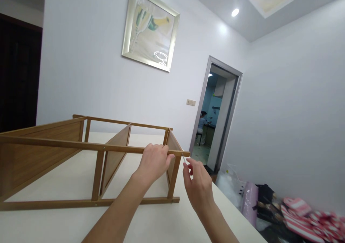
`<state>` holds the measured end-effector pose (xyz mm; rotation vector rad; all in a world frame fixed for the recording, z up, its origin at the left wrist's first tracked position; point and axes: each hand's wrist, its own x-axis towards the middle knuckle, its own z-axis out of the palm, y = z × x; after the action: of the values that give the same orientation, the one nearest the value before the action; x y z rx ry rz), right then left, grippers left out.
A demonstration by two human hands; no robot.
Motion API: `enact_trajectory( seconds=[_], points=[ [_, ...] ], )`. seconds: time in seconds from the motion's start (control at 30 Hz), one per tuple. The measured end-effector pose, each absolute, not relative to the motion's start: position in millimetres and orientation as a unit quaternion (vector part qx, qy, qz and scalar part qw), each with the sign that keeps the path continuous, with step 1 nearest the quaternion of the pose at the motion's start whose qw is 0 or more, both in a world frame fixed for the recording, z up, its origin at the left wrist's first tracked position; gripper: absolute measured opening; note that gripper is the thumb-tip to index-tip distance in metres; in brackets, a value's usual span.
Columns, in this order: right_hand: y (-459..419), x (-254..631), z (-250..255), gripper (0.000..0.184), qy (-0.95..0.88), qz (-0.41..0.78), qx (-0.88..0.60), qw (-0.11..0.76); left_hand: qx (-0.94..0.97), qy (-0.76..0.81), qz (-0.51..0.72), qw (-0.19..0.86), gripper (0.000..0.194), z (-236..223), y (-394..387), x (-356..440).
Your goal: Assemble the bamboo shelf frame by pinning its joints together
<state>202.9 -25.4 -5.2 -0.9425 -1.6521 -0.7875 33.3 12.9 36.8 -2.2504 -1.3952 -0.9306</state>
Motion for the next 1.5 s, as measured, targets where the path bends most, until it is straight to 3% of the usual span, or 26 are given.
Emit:
enact_trajectory(
  seconds=[0.23,0.4,0.53,0.77,0.97,1.13,1.3,1.5],
  points=[
    [-26,194,4,0.026,-0.634,-0.003,-0.482,0.604,-0.786,-0.487,-0.343,0.167,0.027,36,15,36],
    [-25,196,1,0.031,-0.63,0.113,-0.447,0.624,-0.785,-0.482,-0.347,0.173,0.025,35,14,35],
    [-24,207,-8,0.026,-0.697,-0.012,-0.405,0.592,-0.786,-0.482,-0.349,0.17,0.024,34,15,36],
    [-24,233,9,0.031,-0.802,-0.293,-0.326,0.406,-0.787,-0.481,-0.346,0.173,0.025,35,14,36],
    [-29,237,26,0.025,-0.805,-0.422,-0.304,0.285,-0.784,-0.483,-0.349,0.174,0.025,35,13,36],
    [-27,231,29,0.018,-0.8,-0.44,-0.282,0.294,-0.784,-0.482,-0.35,0.174,0.026,34,13,36],
    [-19,221,25,0.006,-0.775,-0.432,-0.286,0.361,-0.783,-0.48,-0.354,0.177,0.026,33,15,36],
    [-11,209,17,0.021,-0.715,-0.381,-0.375,0.45,-0.784,-0.481,-0.351,0.174,0.025,33,16,36]
  ],
)
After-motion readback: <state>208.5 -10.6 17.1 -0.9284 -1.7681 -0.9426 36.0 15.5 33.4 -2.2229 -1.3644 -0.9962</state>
